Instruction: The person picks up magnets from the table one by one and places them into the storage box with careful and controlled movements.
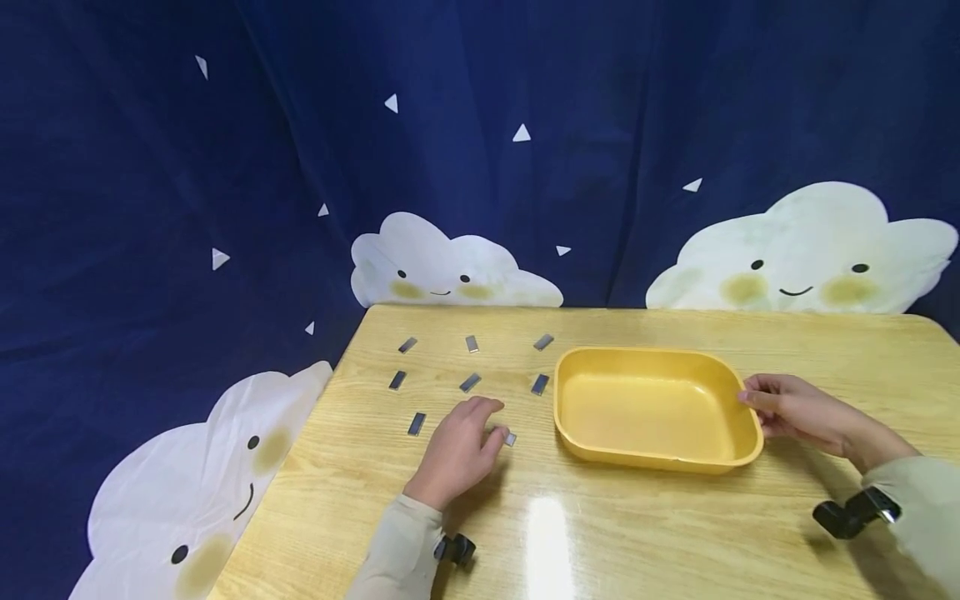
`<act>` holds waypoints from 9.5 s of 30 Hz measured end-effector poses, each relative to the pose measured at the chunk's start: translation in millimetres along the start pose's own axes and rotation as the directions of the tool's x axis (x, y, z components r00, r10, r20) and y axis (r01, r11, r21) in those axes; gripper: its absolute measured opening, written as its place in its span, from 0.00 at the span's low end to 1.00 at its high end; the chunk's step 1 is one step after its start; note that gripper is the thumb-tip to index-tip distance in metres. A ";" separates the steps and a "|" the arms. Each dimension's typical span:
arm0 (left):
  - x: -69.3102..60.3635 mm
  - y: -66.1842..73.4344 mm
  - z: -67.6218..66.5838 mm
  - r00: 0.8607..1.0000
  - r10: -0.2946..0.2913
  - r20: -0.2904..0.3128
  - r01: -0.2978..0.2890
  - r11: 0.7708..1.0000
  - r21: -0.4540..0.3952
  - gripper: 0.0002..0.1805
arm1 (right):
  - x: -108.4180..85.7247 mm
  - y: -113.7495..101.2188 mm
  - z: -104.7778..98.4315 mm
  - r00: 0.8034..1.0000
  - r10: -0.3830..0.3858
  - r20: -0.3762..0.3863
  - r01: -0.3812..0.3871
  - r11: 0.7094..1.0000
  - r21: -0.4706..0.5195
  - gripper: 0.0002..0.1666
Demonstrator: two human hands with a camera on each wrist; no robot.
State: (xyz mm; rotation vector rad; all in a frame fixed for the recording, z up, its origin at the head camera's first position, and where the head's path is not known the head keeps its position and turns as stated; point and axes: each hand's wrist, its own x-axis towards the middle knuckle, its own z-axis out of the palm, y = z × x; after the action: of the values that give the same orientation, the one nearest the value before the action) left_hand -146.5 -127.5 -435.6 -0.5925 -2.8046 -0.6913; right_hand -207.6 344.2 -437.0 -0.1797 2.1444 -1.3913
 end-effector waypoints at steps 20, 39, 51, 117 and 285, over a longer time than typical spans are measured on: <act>0.1 -0.3 1.8 1.000 0.019 -0.011 -0.019 1.000 0.023 0.18 | -1.8 4.3 8.5 0.998 -0.046 0.048 0.043 0.997 0.071 0.10; -2.9 0.0 3.2 1.000 0.004 -0.009 -0.004 1.000 0.024 0.18 | -2.4 -1.8 9.2 0.998 -0.022 0.053 0.017 0.994 0.107 0.10; -5.4 -2.0 0.5 1.000 -0.011 0.005 0.011 0.999 0.030 0.18 | -3.0 -3.9 12.9 1.000 0.022 0.002 -0.023 0.994 0.102 0.13; 8.4 -100.7 -37.9 0.858 -0.471 0.206 0.404 0.866 0.296 0.12 | -3.0 -8.8 16.6 0.997 0.068 -0.038 -0.068 0.998 0.004 0.18; 181.1 134.1 64.7 0.854 0.203 0.479 -0.316 0.934 0.169 0.07 | -10.4 -14.8 21.5 0.999 -0.002 -0.034 0.003 1.000 0.021 0.17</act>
State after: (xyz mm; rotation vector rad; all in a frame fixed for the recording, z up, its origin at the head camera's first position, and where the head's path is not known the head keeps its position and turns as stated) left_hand -258.7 72.8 -388.1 -1.1947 -3.0592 -0.1586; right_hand -190.5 324.7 -426.4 -0.1518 2.1575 -1.4274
